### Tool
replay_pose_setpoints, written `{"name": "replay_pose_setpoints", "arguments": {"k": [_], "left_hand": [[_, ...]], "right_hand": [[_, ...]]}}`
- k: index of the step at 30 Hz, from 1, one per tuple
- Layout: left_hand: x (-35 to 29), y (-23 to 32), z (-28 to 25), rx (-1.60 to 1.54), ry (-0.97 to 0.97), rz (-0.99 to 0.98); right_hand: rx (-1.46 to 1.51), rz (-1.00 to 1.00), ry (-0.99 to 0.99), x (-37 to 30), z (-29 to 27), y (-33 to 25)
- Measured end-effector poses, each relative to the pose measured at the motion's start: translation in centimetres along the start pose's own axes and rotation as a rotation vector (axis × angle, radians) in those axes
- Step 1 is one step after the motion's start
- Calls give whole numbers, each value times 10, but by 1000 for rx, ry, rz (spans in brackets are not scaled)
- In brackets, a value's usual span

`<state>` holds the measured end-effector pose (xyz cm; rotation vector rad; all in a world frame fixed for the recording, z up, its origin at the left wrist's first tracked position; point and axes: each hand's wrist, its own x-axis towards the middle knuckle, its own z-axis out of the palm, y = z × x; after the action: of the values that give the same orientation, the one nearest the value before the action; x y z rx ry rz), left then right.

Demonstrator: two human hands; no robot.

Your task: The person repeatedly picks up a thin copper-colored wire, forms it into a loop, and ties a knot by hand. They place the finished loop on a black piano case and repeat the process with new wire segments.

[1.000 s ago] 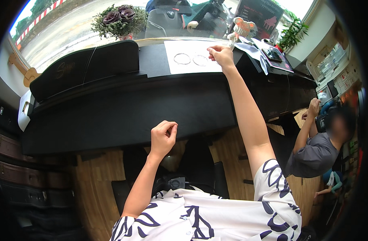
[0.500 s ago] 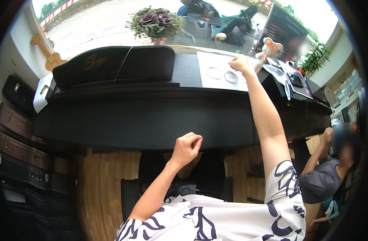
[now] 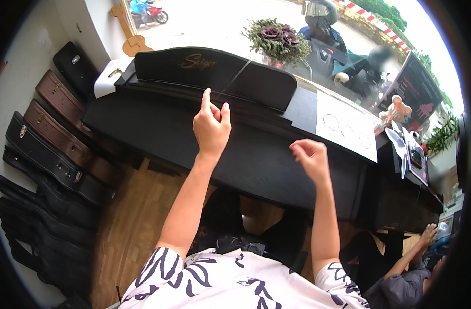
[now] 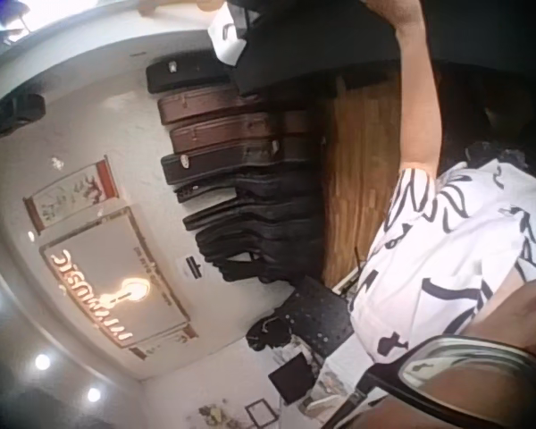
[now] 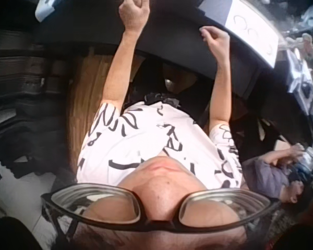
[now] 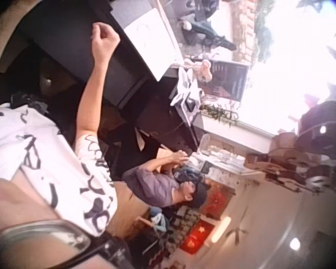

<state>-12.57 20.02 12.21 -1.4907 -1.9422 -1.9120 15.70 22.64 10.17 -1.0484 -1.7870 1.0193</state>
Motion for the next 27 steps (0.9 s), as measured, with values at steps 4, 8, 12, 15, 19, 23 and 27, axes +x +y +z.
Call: {"name": "replay_pose_setpoints", "arguments": {"k": [4,8,12,15,19,23,27], "left_hand": [[32,-15,-7,190,-237,-117],[12,-8,-14,4,-231,-40],[-23,35,-36,-273,-267,-174],[-48,60,-44,-439,-323,-209],[-70,89,-64,-533,-377,-178],[-92,118,-71,-633,-387,-64],[-108,136,-69,-699,-400,21]], "right_hand": [[229,-14,-233,-12,61,-14],[70,-203,-248,1,67,-29],[-98,-408,-252,0,69,-72],[-90,-486,-268,-12,76,-79],[63,-435,-312,-36,69,-89],[558,-194,-404,-74,47,-68],[938,177,-458,-127,9,-63]]}}
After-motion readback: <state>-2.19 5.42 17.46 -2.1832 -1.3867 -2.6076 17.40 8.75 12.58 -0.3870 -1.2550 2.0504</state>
